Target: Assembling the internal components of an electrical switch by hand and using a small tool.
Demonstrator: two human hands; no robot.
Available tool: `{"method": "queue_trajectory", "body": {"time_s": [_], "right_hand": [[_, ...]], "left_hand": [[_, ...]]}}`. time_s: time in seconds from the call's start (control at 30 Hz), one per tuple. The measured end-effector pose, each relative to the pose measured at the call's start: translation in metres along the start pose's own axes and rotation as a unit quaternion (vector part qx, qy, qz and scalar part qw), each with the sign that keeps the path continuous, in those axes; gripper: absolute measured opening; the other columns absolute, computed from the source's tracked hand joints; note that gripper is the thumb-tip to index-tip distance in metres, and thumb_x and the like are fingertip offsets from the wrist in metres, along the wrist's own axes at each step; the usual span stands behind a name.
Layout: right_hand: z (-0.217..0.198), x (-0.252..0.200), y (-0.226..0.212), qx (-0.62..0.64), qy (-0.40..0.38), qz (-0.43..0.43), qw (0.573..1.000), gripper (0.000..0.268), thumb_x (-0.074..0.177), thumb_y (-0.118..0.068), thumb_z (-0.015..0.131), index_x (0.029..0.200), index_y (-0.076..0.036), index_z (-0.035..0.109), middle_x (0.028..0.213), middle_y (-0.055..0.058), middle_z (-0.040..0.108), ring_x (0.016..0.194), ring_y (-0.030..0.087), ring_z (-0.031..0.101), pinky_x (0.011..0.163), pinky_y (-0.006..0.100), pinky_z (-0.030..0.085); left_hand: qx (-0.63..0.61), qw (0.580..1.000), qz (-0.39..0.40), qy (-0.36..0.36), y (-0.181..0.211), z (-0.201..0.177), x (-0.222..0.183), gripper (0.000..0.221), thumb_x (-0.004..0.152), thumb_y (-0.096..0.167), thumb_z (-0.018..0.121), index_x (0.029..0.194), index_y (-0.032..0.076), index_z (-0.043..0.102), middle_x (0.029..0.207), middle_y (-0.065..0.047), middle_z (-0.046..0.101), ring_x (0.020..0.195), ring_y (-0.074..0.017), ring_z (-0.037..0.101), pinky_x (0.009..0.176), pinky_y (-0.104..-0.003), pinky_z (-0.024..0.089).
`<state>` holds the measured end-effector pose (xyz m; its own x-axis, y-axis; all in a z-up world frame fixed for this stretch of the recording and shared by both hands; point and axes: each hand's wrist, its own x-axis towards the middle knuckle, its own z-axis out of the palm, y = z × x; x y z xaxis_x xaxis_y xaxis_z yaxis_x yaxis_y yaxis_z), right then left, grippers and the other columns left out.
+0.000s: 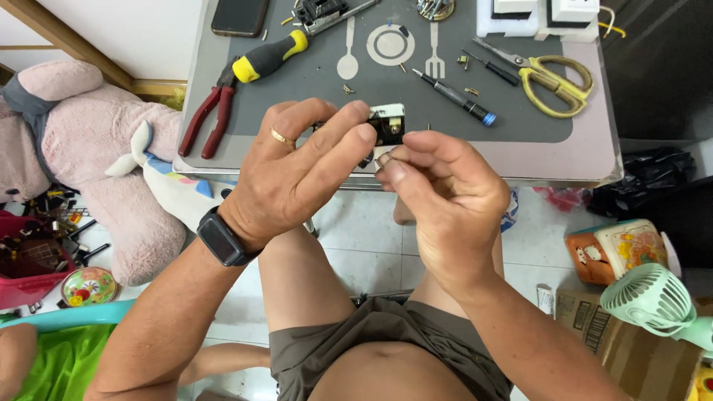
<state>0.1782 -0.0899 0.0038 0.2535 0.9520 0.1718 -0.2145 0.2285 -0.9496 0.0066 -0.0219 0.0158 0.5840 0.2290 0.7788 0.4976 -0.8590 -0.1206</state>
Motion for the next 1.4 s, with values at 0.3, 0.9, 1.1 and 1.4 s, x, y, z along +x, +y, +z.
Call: {"method": "queue_trajectory", "body": {"time_s": [0.3,0.9,1.1,1.4], "right_hand": [[-0.013,-0.006,0.009,-0.021,-0.024,-0.026,0.999,0.026,0.085,0.013,0.064,0.109,0.002,0.060,0.092,0.009,0.068,0.078,0.012,0.065,0.065,0.020,0.052],[-0.030,0.008,-0.034,-0.120,-0.092,-0.111,0.982,0.016,0.091,0.013,0.044,0.099,0.004,0.056,0.105,0.014,0.056,0.091,0.019,0.060,0.083,0.027,0.056],[-0.037,0.052,-0.052,-0.210,-0.129,-0.079,0.966,0.024,0.091,0.015,0.060,0.112,0.008,0.051,0.092,0.014,0.060,0.080,0.020,0.067,0.070,0.023,0.057],[-0.033,0.091,-0.057,-0.190,-0.208,0.019,0.959,0.016,0.093,0.010,0.061,0.107,0.006,0.066,0.090,0.012,0.067,0.077,0.014,0.066,0.072,0.018,0.057]], "left_hand": [[-0.063,0.998,0.013,-0.023,-0.006,0.004,-0.002,0.035,0.093,0.002,0.077,0.121,0.010,0.059,0.123,-0.013,0.070,0.106,-0.0298,0.064,0.092,-0.042,0.051],[-0.078,0.995,0.041,-0.036,-0.010,-0.008,0.010,0.018,0.091,0.000,0.073,0.104,0.003,0.060,0.116,-0.015,0.070,0.106,-0.0359,0.063,0.089,-0.047,0.054],[-0.238,0.956,-0.106,-0.130,-0.017,-0.008,0.013,0.046,0.082,-0.004,0.080,0.121,-0.003,0.056,0.118,-0.015,0.064,0.097,-0.0265,0.063,0.085,-0.035,0.053],[-0.314,0.924,-0.132,-0.173,-0.030,-0.018,0.021,0.040,0.079,-0.005,0.081,0.109,-0.001,0.055,0.112,-0.010,0.065,0.091,-0.0204,0.065,0.083,-0.030,0.051]]}}
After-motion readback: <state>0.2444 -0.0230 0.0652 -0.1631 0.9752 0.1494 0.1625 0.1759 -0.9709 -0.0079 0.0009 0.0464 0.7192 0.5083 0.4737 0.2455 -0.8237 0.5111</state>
